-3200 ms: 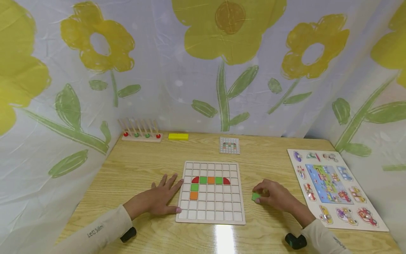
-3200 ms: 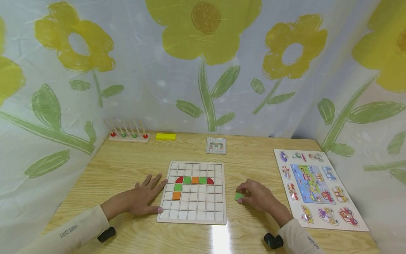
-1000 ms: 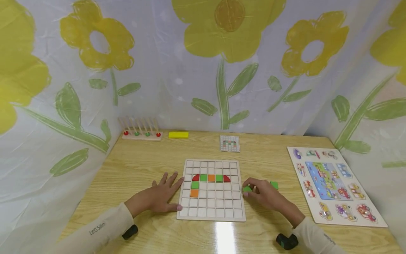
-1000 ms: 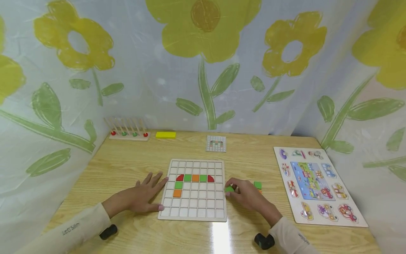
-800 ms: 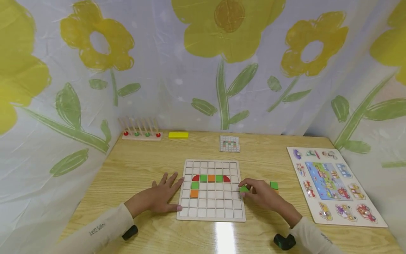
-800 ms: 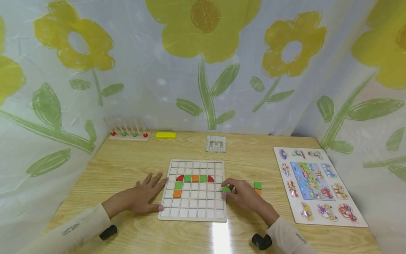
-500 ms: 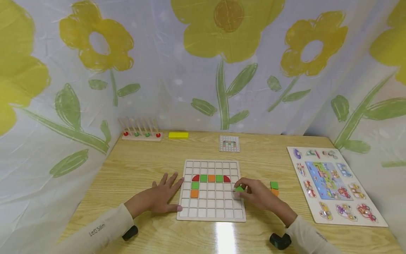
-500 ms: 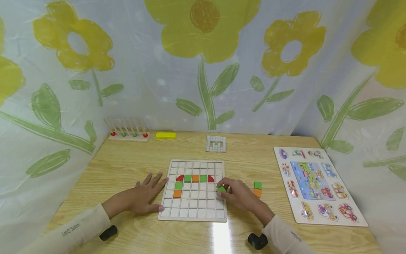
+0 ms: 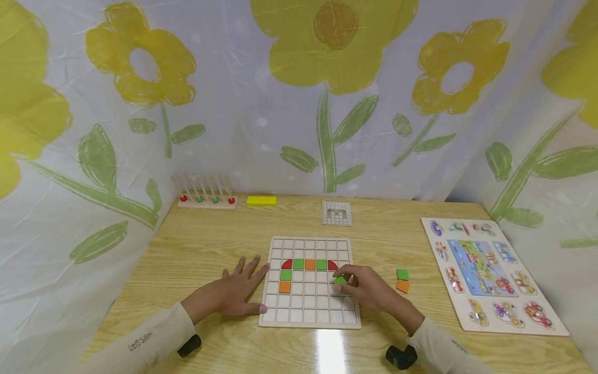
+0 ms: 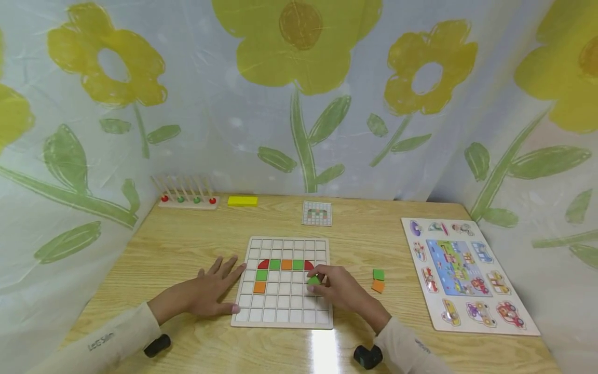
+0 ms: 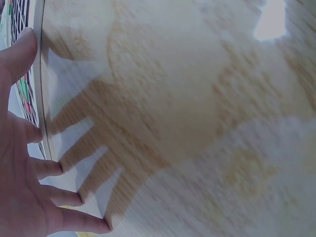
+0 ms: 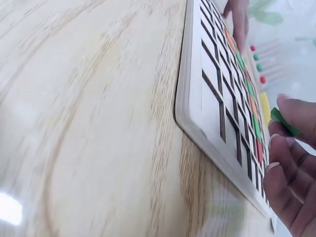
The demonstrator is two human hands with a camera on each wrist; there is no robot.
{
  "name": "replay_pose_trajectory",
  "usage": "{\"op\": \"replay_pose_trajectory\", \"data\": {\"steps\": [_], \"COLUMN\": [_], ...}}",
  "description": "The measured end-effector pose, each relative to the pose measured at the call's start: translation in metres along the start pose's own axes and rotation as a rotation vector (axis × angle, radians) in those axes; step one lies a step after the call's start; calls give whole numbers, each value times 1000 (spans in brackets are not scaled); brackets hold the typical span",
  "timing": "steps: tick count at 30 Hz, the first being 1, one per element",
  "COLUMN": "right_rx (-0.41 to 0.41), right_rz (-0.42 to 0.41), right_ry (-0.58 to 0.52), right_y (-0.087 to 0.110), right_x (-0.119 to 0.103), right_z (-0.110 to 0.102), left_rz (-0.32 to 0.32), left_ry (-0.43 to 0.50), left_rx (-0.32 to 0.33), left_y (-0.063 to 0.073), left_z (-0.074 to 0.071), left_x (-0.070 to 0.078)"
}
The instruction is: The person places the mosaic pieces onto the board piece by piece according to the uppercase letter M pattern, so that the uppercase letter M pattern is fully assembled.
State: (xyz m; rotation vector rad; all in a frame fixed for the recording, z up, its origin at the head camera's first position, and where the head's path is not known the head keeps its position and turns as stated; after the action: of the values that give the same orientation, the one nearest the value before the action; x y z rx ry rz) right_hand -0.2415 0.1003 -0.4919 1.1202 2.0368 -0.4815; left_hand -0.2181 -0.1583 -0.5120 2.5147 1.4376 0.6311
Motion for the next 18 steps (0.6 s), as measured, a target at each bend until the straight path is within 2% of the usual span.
{"op": "replay_pose_trajectory", "data": {"steps": [18], "right_rx": [-49], "right_rz": [-16], "right_ry": [-5], "right_y": [-13], "right_x": [-13], "right_z": [11], "left_rz": [0], "left_ry": [-1], "left_rx": [6], "left_y": [-2], "left_z": [3], "left_x": [-2]}}
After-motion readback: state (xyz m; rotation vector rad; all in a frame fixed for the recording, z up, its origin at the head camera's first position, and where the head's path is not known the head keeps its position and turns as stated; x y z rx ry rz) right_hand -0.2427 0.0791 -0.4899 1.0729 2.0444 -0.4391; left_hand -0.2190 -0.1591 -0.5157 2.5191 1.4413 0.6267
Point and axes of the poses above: each hand's wrist, its own y-axis away from the middle knuckle, its own z-axis out of the palm, x = y × z, the point moved 10 cm from there along -y, towards the middle knuckle, and after that the axes turned 1 degree about x, right-handed, at the moved point
